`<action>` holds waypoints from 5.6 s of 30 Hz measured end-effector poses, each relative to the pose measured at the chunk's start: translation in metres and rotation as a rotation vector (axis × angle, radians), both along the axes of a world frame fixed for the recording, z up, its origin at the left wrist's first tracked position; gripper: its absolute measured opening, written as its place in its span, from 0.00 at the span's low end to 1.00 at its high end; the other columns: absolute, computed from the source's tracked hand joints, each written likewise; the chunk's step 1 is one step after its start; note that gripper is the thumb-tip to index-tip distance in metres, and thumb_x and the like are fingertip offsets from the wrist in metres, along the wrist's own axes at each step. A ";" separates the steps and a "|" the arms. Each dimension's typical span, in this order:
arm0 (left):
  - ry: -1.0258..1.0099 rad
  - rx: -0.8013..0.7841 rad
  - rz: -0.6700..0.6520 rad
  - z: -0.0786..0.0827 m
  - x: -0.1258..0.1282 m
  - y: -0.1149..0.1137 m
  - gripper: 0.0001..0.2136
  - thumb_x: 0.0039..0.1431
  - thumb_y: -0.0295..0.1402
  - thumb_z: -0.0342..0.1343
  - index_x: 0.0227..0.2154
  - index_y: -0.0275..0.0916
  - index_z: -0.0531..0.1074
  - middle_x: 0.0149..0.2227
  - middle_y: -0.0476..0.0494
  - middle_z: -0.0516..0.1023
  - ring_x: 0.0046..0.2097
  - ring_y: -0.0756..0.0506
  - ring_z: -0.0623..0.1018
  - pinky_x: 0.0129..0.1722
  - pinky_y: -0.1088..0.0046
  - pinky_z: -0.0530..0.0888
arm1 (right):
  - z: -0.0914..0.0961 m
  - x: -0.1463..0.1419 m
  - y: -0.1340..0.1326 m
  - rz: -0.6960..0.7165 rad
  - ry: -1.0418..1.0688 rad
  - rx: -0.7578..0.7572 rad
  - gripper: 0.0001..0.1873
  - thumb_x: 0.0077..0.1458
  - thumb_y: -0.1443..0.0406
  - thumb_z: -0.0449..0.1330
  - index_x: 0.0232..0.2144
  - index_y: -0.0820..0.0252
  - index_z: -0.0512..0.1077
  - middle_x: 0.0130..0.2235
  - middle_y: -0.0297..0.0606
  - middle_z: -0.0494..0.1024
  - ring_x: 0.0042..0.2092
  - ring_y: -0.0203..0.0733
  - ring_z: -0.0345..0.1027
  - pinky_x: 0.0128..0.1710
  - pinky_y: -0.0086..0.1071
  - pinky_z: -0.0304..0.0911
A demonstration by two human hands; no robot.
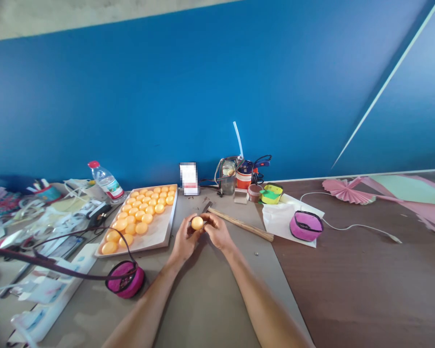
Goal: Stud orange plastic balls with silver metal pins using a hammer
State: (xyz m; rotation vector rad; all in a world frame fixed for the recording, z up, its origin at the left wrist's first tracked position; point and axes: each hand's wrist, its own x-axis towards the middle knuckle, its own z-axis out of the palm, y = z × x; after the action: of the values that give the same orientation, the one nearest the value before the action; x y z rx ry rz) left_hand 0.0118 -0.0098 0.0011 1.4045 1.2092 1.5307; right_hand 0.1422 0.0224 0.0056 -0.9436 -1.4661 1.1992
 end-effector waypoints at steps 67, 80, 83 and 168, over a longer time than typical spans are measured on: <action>-0.773 -0.317 -0.191 0.006 -0.009 0.008 0.12 0.49 0.36 0.60 0.35 0.36 0.69 0.32 0.46 0.75 0.31 0.50 0.75 0.36 0.71 0.71 | -0.005 -0.015 -0.003 -0.050 0.144 -0.139 0.06 0.42 0.62 0.58 0.24 0.59 0.68 0.20 0.27 0.66 0.22 0.31 0.57 0.24 0.27 0.54; -0.723 -0.294 -0.198 0.011 -0.001 0.005 0.13 0.46 0.39 0.61 0.32 0.36 0.72 0.29 0.47 0.76 0.30 0.49 0.74 0.35 0.71 0.69 | -0.012 -0.020 -0.003 -0.047 0.056 -0.075 0.06 0.43 0.64 0.57 0.25 0.60 0.70 0.26 0.31 0.72 0.29 0.35 0.63 0.33 0.29 0.59; -0.731 -0.296 -0.194 0.011 -0.001 0.006 0.13 0.46 0.39 0.61 0.32 0.36 0.72 0.29 0.48 0.75 0.29 0.50 0.74 0.35 0.71 0.70 | -0.011 -0.021 -0.004 -0.058 0.054 -0.067 0.06 0.43 0.64 0.56 0.25 0.60 0.70 0.26 0.31 0.72 0.29 0.35 0.63 0.34 0.29 0.59; -0.899 -0.408 -0.163 -0.002 -0.013 0.015 0.15 0.50 0.43 0.57 0.31 0.35 0.69 0.28 0.44 0.74 0.26 0.51 0.73 0.31 0.73 0.70 | -0.006 0.009 -0.002 -0.519 -0.765 0.441 0.11 0.50 0.70 0.50 0.37 0.59 0.69 0.39 0.43 0.73 0.42 0.45 0.64 0.42 0.36 0.53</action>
State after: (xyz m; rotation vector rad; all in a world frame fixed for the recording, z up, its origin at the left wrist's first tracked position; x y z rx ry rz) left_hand -0.0014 0.0055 -0.0009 0.4245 0.7432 1.4322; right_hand 0.1514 0.0207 -0.0005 -1.4238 -1.7961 0.0982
